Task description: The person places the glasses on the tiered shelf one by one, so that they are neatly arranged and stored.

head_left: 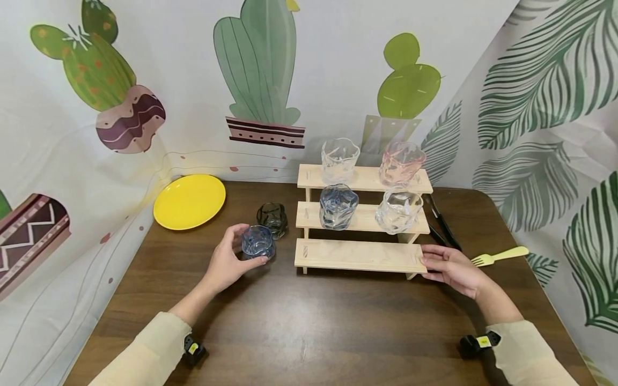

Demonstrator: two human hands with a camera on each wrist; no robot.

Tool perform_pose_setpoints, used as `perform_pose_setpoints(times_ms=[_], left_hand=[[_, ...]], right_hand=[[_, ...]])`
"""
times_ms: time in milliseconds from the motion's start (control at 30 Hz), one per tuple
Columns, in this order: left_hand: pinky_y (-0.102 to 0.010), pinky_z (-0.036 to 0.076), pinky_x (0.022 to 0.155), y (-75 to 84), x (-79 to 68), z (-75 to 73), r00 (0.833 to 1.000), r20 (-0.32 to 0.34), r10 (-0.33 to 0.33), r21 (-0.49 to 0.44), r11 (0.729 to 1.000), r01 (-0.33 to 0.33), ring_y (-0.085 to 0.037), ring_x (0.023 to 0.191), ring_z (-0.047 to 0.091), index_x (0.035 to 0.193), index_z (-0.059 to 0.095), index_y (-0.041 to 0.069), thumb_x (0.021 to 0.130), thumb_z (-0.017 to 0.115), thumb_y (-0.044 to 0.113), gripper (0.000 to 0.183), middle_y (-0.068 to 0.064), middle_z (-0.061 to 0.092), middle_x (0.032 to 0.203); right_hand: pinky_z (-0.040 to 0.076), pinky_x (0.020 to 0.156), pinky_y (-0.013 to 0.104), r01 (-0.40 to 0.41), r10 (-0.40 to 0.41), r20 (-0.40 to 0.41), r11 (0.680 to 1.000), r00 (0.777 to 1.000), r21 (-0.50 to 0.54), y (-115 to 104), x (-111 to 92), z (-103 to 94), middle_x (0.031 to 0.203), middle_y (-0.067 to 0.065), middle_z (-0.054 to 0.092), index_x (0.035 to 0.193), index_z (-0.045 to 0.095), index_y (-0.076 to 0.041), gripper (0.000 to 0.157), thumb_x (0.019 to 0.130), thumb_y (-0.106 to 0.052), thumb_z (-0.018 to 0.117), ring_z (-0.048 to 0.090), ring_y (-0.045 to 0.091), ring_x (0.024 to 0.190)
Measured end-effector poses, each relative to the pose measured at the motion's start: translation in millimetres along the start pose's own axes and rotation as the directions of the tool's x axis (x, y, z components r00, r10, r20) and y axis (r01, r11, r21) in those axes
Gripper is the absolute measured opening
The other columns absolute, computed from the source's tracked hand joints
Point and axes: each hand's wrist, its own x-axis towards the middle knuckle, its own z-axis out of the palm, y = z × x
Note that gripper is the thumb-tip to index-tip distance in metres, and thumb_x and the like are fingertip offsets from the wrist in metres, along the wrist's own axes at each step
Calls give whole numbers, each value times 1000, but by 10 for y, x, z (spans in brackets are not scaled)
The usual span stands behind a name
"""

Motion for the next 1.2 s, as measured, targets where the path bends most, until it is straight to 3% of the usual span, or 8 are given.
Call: perform_pose_setpoints(times_ms=[233,467,600,833,1033,1200], left_hand=[[-51,49,105,-33,20,-3,999,24,-22,-22,999,23,-34,127,56,151,43,11,74,97,28,95,-12,54,140],[-56,48,104,-47,59,-2,999,34,-23,-52,998,25,-39,126,56,148,46,8,74,97,15,90,-20,56,140],[-49,51,101,-113,61,3,1000,12,-10,-46,999,10,-30,120,60,144,50,15,71,99,24,88,-11,60,135],[-30,53,99,-119,18,42,999,-40,30,-26,999,-31,-23,118,60,140,55,16,67,101,29,87,-4,59,133],[-21,54,92,-35,-27,63,995,-82,62,-32,997,-65,-21,111,63,137,57,19,64,103,28,87,-1,60,131],[-22,54,85,136,-82,101,991,-104,85,-29,996,-89,-21,104,64,135,59,22,61,104,30,87,2,63,127]], right_hand=[[60,85,32,-1,1,3,1000,1000,-5,-4,2,-1,118,2,66,151,17,20,62,106,-1,54,68,16,104],[60,86,32,0,0,4,1000,1000,-11,-4,2,6,119,1,66,151,15,21,65,106,-1,55,68,15,104],[60,85,32,-2,2,0,1000,1000,-13,0,6,4,119,1,66,151,15,21,64,106,-1,55,68,15,104],[60,85,32,-4,4,-1,1000,1000,-7,1,7,4,118,2,66,151,17,21,63,106,-1,55,68,15,103],[60,85,32,-1,1,-3,1000,1000,-4,0,8,1,118,1,66,150,20,20,61,106,-1,55,68,16,103],[60,85,33,2,-2,1,1000,1000,-4,3,5,-2,118,1,66,150,20,20,60,106,-1,55,68,16,104]])
